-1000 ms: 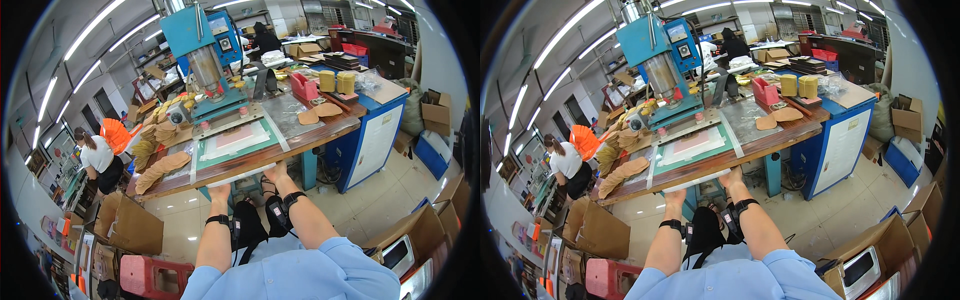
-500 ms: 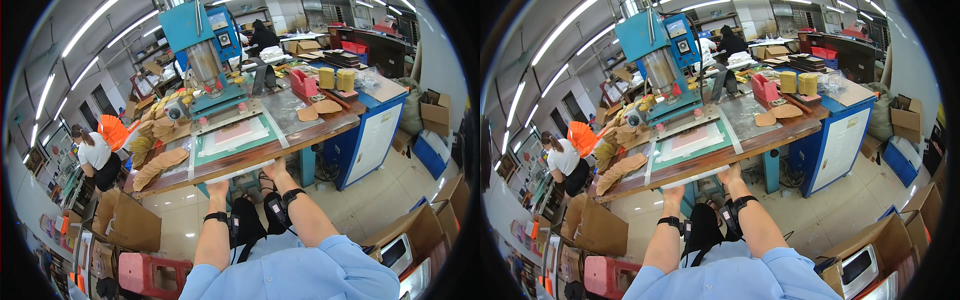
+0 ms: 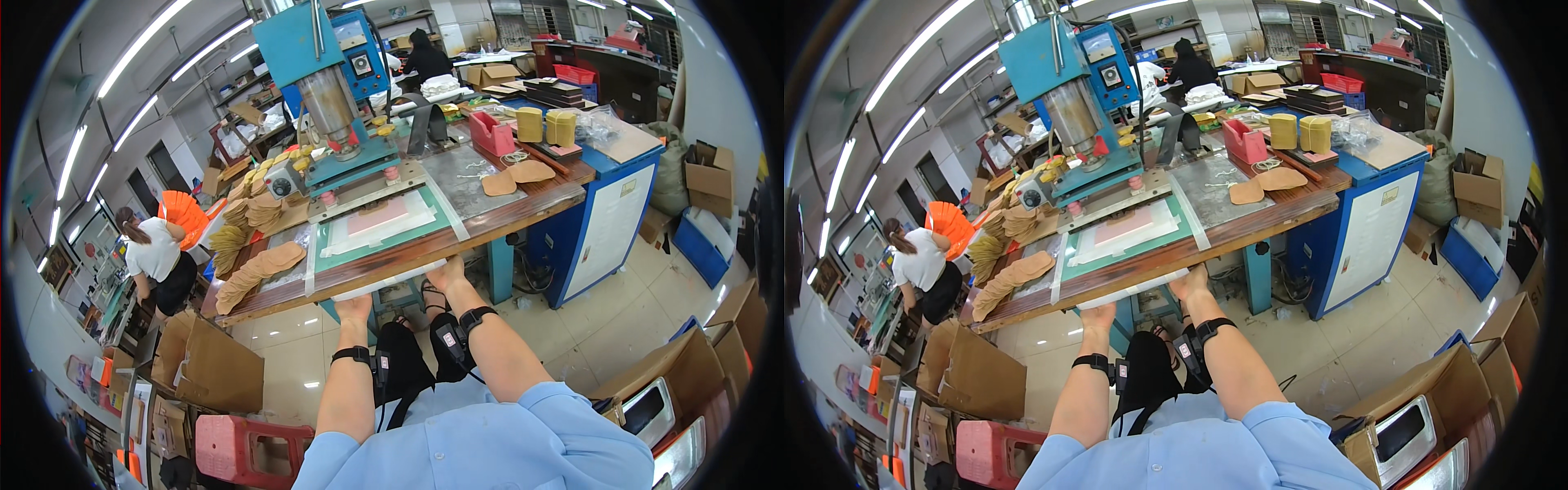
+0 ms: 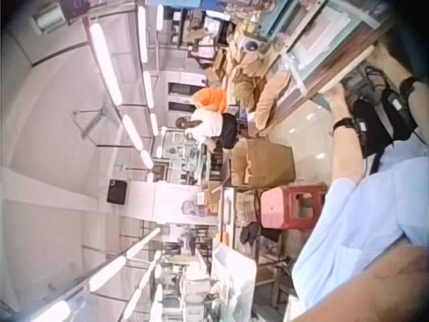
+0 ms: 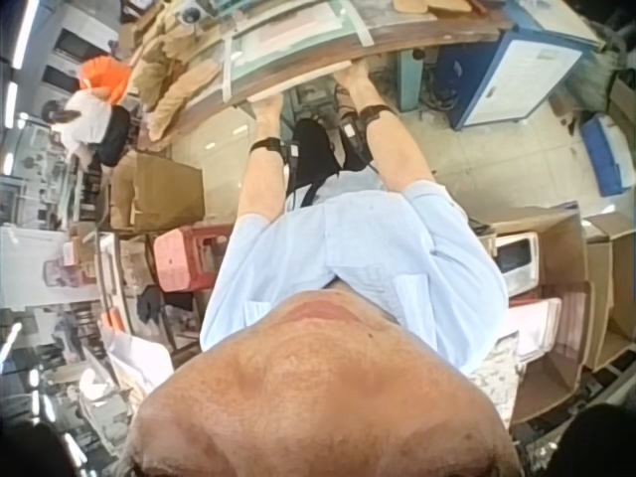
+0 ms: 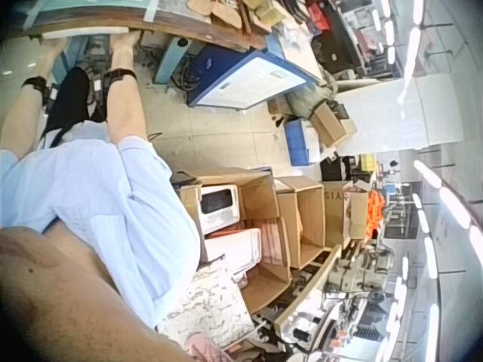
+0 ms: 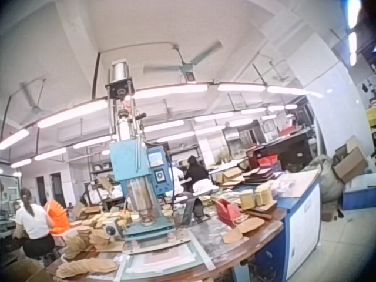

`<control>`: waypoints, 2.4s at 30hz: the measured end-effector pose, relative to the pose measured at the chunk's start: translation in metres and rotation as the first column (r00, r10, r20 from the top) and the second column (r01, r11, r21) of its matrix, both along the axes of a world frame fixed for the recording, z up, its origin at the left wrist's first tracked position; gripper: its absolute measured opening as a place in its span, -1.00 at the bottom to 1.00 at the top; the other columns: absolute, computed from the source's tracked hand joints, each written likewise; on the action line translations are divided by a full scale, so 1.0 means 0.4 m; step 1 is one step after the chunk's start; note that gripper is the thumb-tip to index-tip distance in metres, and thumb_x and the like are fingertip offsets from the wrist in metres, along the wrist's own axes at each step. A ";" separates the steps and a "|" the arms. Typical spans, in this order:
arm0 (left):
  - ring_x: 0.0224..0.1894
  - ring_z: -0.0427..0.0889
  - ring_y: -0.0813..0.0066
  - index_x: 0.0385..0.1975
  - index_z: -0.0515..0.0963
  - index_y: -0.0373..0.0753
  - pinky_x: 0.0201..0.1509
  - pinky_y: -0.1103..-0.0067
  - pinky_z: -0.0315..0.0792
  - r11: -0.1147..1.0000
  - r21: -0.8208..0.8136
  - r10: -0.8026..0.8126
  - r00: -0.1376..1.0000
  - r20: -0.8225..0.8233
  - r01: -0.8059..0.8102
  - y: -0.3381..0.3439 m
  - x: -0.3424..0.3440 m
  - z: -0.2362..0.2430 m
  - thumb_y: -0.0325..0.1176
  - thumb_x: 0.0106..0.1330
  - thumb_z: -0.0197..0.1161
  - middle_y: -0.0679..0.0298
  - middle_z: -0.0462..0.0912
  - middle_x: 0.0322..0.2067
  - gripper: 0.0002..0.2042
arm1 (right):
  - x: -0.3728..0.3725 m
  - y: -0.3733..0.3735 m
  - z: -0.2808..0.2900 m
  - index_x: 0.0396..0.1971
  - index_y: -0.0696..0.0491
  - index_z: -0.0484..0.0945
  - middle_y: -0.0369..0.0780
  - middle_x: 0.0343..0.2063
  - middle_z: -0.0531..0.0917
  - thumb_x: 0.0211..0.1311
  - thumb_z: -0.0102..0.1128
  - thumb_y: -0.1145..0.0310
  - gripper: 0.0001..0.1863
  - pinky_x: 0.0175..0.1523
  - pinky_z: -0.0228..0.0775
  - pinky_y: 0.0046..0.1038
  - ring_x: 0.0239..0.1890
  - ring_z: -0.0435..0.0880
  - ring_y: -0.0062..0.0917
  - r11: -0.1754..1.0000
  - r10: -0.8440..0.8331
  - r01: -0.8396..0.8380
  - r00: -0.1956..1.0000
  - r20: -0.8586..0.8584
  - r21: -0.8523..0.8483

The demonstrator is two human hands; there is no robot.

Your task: Operating a heat-stamping press to emboss logos onto leather components.

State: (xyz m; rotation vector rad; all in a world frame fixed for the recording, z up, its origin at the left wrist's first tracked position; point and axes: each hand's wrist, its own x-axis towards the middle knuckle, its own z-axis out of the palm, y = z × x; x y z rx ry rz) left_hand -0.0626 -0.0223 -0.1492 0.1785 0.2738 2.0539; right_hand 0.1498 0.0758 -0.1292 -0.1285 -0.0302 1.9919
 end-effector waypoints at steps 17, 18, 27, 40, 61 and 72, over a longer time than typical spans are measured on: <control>0.23 0.29 0.20 0.16 0.28 -0.22 0.31 0.24 0.18 1.000 0.010 0.007 0.998 -0.061 -0.006 -0.006 0.010 0.008 -0.16 0.42 -0.27 0.20 0.33 0.19 -0.58 | -0.001 0.003 -0.006 0.16 0.10 0.23 -0.18 0.16 0.33 0.39 -0.38 0.22 -0.55 0.27 0.18 -0.25 0.18 0.35 -0.34 1.000 -0.009 0.008 0.999 -0.037 -0.012; 0.23 0.29 0.21 0.16 0.28 -0.22 0.31 0.24 0.18 1.000 0.015 0.006 0.998 -0.064 -0.005 -0.008 0.011 0.008 -0.16 0.42 -0.27 0.20 0.33 0.18 -0.58 | 0.000 -0.003 -0.001 0.16 0.10 0.23 -0.18 0.17 0.33 0.39 -0.38 0.22 -0.55 0.27 0.18 -0.25 0.18 0.34 -0.34 1.000 -0.010 0.010 1.000 -0.029 -0.022; 0.27 0.24 0.20 0.18 0.27 -0.21 0.33 0.21 0.13 1.000 0.018 0.005 0.999 -0.041 -0.004 0.000 -0.001 -0.005 -0.13 0.42 -0.30 0.20 0.30 0.22 -0.56 | -0.004 0.006 -0.014 0.17 0.09 0.23 -0.19 0.18 0.32 0.40 -0.40 0.23 -0.56 0.29 0.16 -0.26 0.20 0.32 -0.35 1.000 -0.023 0.023 0.999 -0.030 0.007; 0.22 0.31 0.23 0.14 0.30 -0.24 0.31 0.28 0.19 0.999 0.028 0.038 0.994 -0.105 -0.035 0.002 -0.011 -0.011 -0.15 0.42 -0.24 0.19 0.36 0.17 -0.58 | -0.016 0.010 -0.016 0.17 0.07 0.23 -0.21 0.17 0.32 0.39 -0.35 0.16 -0.54 0.31 0.11 -0.24 0.21 0.31 -0.36 1.000 -0.005 0.005 0.999 -0.038 0.005; -0.37 0.60 0.38 -0.28 0.47 -0.38 -0.26 0.53 0.46 0.954 -0.247 -0.299 0.461 -0.836 0.172 -0.057 0.075 0.370 -0.28 0.40 -0.04 0.14 0.59 -0.45 -0.74 | -0.021 0.075 0.407 -0.07 0.15 0.51 -0.07 -0.14 0.60 0.30 -0.08 0.20 -0.62 0.10 0.31 -0.33 -0.07 0.55 -0.20 -0.123 -0.792 -0.954 0.260 0.553 0.272; -0.36 0.53 0.56 -0.27 0.51 -0.37 -0.22 0.65 0.40 0.950 -0.270 -0.236 0.203 -0.950 -0.157 0.039 -0.001 0.333 -0.33 0.35 0.03 0.26 0.57 -0.48 -0.78 | -0.220 0.235 0.317 0.26 -0.02 0.17 -0.13 0.33 0.08 0.33 -0.26 0.07 -0.45 0.38 -0.13 -0.24 0.39 -0.06 -0.31 0.068 -0.959 -0.993 -0.038 0.280 0.099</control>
